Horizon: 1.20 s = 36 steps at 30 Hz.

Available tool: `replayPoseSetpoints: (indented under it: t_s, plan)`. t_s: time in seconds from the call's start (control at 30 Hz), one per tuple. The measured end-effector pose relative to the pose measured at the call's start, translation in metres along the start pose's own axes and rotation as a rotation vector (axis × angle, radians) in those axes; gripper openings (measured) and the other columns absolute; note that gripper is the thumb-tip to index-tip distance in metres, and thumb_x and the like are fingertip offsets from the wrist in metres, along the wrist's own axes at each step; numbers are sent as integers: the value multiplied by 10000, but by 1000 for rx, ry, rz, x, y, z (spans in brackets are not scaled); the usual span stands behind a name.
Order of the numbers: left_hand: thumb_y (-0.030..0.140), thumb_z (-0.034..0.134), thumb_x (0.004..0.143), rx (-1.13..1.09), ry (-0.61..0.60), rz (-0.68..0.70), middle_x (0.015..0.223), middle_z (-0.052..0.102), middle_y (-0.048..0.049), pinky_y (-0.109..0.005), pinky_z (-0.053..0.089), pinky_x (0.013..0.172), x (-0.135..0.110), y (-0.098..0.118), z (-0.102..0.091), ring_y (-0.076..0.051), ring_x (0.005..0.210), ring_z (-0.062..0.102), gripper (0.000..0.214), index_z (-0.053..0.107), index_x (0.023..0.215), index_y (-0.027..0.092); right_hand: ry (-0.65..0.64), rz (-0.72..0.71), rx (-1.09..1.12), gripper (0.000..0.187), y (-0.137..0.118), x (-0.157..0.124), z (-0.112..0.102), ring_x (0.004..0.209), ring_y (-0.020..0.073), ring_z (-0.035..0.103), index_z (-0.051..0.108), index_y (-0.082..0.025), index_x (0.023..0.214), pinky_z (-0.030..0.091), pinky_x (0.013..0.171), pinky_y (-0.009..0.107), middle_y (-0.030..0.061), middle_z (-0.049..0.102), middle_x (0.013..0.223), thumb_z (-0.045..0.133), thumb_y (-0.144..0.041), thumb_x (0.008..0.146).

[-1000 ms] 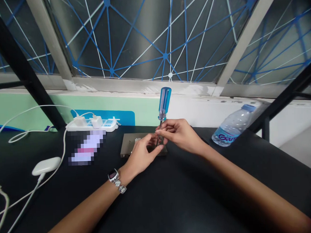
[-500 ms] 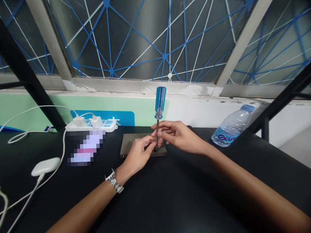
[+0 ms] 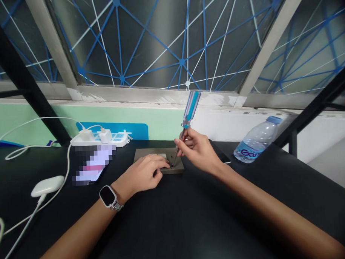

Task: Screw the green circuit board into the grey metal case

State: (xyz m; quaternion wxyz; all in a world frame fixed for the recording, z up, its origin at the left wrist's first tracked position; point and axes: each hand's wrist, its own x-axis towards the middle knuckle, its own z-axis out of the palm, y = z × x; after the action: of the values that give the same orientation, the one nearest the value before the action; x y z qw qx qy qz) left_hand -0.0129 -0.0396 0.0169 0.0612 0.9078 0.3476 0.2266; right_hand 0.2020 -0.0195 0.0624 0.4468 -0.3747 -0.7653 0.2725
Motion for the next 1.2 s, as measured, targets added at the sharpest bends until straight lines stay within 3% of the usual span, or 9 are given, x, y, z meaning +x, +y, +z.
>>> replayPoseSetpoints:
  t_s: [0.2, 0.5, 0.67, 0.8, 0.87, 0.97, 1.1, 1.2]
  plan:
    - [75, 444, 788, 141, -52, 31, 1232, 623, -62, -418, 447, 1038, -1, 8, -1, -231, 1158, 591, 507, 666, 1211, 245, 131, 30, 103, 218, 2, 5, -8, 514, 156, 668, 477, -236, 878, 549, 488, 289, -28, 609, 687, 578, -425, 915]
    - [128, 459, 812, 242, -70, 33, 1336, 552, -92, -487, 396, 1055, -2, 16, 0, -280, 1211, 548, 439, 677, 1178, 236, 112, 64, 194, 237, 3, 1, -4, 498, 141, 658, 474, -223, 890, 549, 482, 283, -28, 610, 709, 564, -440, 921]
    - [276, 534, 857, 131, -10, -19, 1505, 409, -89, -496, 336, 1101, -2, 11, -1, -298, 1362, 395, 562, 464, 1414, 266, 98, 171, 274, 257, 8, -26, -8, 501, 145, 663, 460, -222, 909, 532, 478, 271, -22, 635, 722, 565, -457, 920]
    - [487, 615, 824, 138, -28, -157, 1595, 244, -129, -623, 182, 1132, -2, -5, 5, -404, 1444, 213, 734, 367, 1477, 263, 145, 343, 478, 272, 24, -57, -7, 446, 145, 638, 424, -241, 908, 494, 425, 256, -52, 620, 686, 581, -463, 909]
    - [528, 623, 808, 163, -84, -236, 1581, 272, -153, -656, 163, 1114, -2, -12, 9, -442, 1430, 226, 755, 385, 1472, 258, 170, 447, 584, 269, 33, -68, -2, 416, 133, 610, 413, -246, 900, 466, 404, 239, -63, 609, 659, 573, -462, 914]
    - [545, 618, 802, 247, -91, -296, 1504, 397, -181, -643, 277, 1047, -3, -13, 11, -453, 1337, 377, 725, 439, 1445, 263, 145, 548, 685, 292, 41, -74, 7, 405, 108, 574, 403, -235, 852, 457, 408, 226, -55, 614, 655, 570, -466, 916]
    - [768, 479, 770, 429, -50, -385, 1212, 601, -233, -623, 408, 864, -12, 9, 4, -457, 1070, 555, 837, 528, 1388, 206, 99, 539, 668, 307, 43, -73, 11, 418, 115, 576, 397, -240, 872, 455, 408, 221, -51, 627, 644, 581, -483, 907]
    - [733, 337, 859, 499, -46, -467, 1015, 640, -227, -516, 476, 706, -20, 26, -7, -415, 902, 616, 780, 595, 1313, 153, 82, 538, 640, 335, 41, -72, 11, 413, 122, 583, 389, -243, 875, 471, 406, 226, -52, 632, 626, 602, -502, 887]
